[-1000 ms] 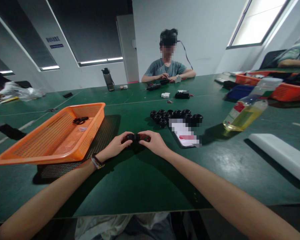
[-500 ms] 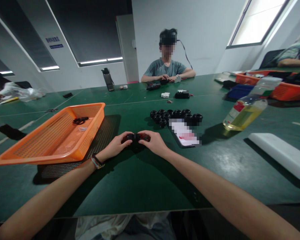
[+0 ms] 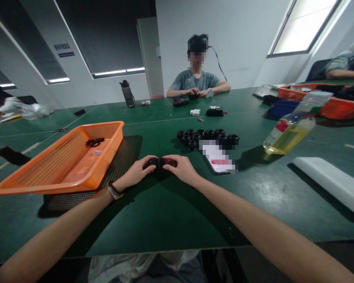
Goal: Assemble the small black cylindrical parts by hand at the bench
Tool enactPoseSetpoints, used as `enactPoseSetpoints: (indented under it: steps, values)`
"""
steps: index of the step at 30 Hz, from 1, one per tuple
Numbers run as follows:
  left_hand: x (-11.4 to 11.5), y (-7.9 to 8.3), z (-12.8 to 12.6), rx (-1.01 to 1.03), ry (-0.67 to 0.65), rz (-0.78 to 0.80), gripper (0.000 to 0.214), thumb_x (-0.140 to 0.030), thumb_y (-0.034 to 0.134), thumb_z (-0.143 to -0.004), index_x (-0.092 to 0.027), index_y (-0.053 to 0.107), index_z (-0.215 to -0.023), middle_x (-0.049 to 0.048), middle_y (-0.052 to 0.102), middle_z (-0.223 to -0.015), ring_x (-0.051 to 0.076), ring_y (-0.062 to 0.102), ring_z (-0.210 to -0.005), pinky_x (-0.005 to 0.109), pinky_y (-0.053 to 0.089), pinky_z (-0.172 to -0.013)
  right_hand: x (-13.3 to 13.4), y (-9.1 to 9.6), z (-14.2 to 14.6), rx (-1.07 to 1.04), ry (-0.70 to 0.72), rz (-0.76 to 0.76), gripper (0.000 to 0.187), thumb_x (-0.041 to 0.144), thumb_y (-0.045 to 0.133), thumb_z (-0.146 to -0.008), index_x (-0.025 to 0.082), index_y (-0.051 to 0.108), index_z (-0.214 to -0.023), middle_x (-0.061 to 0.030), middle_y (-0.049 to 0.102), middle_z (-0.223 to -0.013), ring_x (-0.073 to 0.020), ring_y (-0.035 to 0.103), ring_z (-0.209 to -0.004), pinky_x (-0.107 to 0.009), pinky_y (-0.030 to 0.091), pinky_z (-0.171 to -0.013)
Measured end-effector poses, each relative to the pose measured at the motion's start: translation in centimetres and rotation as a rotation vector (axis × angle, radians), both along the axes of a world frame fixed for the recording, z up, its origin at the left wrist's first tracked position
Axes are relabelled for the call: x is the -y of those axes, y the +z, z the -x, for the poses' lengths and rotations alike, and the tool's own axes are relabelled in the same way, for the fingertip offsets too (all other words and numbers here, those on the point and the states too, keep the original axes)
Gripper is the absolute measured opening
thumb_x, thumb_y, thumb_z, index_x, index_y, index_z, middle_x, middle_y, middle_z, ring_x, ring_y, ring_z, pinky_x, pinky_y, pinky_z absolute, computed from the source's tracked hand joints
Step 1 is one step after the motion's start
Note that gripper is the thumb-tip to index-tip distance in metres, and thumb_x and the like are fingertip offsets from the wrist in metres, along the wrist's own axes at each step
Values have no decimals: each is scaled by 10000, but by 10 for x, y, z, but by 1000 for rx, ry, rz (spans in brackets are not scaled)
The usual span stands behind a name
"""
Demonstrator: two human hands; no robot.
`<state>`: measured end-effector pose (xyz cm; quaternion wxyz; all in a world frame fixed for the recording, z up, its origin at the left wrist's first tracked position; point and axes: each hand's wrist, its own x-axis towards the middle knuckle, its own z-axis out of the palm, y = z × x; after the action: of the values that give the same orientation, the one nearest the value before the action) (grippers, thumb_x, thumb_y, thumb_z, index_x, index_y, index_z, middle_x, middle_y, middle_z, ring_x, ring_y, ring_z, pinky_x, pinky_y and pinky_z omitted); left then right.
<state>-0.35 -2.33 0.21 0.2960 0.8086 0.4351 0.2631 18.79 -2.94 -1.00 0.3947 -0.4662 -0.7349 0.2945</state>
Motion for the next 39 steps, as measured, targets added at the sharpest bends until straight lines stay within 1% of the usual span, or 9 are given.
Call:
enactPoseSetpoints:
  steps: [5,13,18,21,26,35,39]
  values:
    - [0,0,0,5,4,-1,289,-279,488,-795,-151,513,-1053,26,587,-799,143,539,-665,247,431,-623,0,0,0,4,2,6,283,181,620,-703,163,640,-985,-59,688,-865,-171,631,-743,-310,499,-690]
    - [-2,-1,0,10,-1,4,297,-276,490,-790,-150,510,-1059,32,588,-816,142,534,-670,248,432,-622,1,0,-1,16,27,-64,277,143,606,-694,190,643,-964,-47,664,-913,-161,614,-800,-298,491,-700]
    - [0,-1,0,2,4,6,298,-280,482,-797,-154,507,-1066,27,592,-801,146,542,-684,247,436,-628,0,-2,1,-5,-9,-25,330,119,619,-669,182,614,-993,-34,674,-850,-153,620,-753,-299,495,-699]
    - [0,-1,0,-2,5,2,299,-282,483,-798,-154,509,-1068,32,598,-814,152,550,-699,252,440,-638,0,-1,1,-17,-1,-17,312,113,620,-665,179,613,-971,-27,675,-815,-155,623,-746,-301,496,-707]
    - [-1,-2,0,-5,1,1,307,-288,481,-800,-153,509,-1074,38,603,-834,154,556,-697,259,442,-647,1,0,1,-22,4,-17,276,141,623,-676,181,628,-949,-29,681,-827,-160,625,-752,-306,496,-710]
    - [0,-1,0,-8,0,-3,309,-293,478,-800,-148,510,-1072,32,597,-804,153,550,-689,256,434,-640,0,-2,1,-45,23,13,281,164,619,-692,160,628,-972,-49,680,-846,-160,625,-746,-298,497,-699]
    - [-1,-1,0,0,-1,0,305,-291,481,-801,-155,509,-1073,30,601,-806,157,558,-708,256,439,-648,-1,-2,0,-38,14,-2,267,177,621,-694,175,636,-960,-38,682,-826,-156,625,-723,-294,499,-682]
